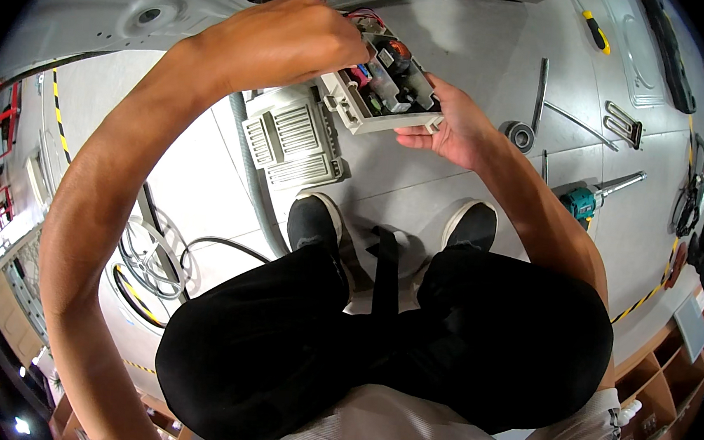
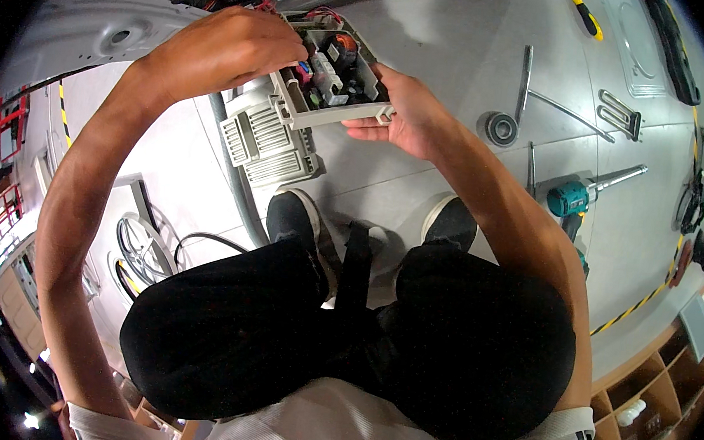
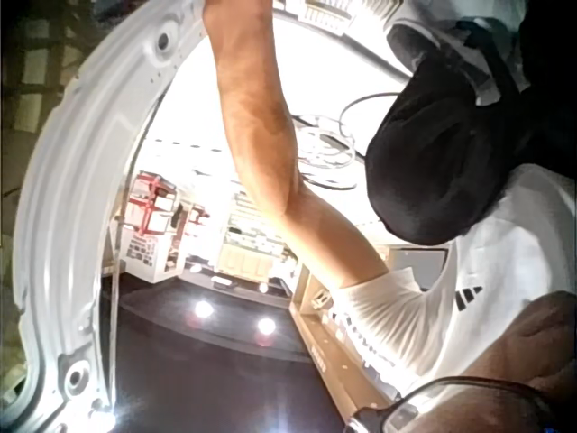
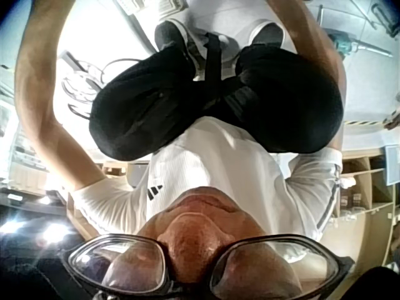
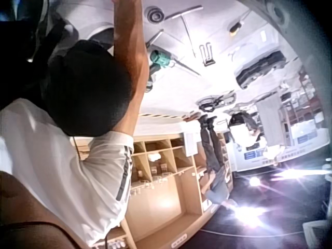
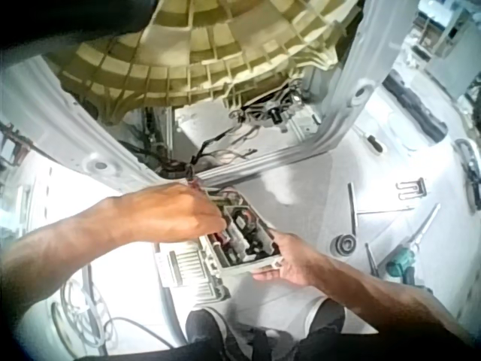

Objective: The person disconnects and reconnects colored wire bundles with plastic connectors from a circuit board housing by hand.

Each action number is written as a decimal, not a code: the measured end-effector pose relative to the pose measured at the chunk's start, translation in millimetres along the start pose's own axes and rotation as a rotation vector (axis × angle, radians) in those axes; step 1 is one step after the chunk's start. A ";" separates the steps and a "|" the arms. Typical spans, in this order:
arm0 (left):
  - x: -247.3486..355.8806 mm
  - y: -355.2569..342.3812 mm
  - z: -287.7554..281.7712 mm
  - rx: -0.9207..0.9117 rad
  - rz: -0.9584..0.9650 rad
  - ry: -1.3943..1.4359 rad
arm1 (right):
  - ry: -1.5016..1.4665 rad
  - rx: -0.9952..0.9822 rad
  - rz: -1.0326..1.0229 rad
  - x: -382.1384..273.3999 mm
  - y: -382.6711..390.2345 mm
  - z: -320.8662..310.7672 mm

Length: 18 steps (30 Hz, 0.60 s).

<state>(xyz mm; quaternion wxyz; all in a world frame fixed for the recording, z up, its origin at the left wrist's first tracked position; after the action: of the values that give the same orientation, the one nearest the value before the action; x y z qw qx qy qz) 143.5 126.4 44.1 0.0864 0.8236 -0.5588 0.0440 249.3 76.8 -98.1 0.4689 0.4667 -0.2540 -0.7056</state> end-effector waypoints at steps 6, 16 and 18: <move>3.5 5.5 1.5 0.085 0.040 0.020 | -0.030 -0.071 -0.016 -3.2 2.2 9.7; 2.4 3.4 1.5 0.030 0.019 -0.058 | 0.040 0.001 -0.015 -5.8 10.9 11.8; 1.1 -1.3 3.4 -0.049 0.007 -0.053 | 0.053 -0.009 -0.002 -5.3 10.0 10.9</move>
<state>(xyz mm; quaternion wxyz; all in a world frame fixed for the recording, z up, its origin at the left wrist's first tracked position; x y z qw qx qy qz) 145.1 125.2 40.9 0.0918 0.8202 -0.5646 0.0087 244.4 76.3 -83.2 0.4768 0.4832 -0.2377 -0.6947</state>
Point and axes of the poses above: each hand's wrist, its own y-axis away from the middle knuckle, its own z-axis out of the palm, x = y × z, the point moved 9 cm from there along -y, towards the middle knuckle, and after that the axes turned 2 degrees about -y, right-handed, at the moved point
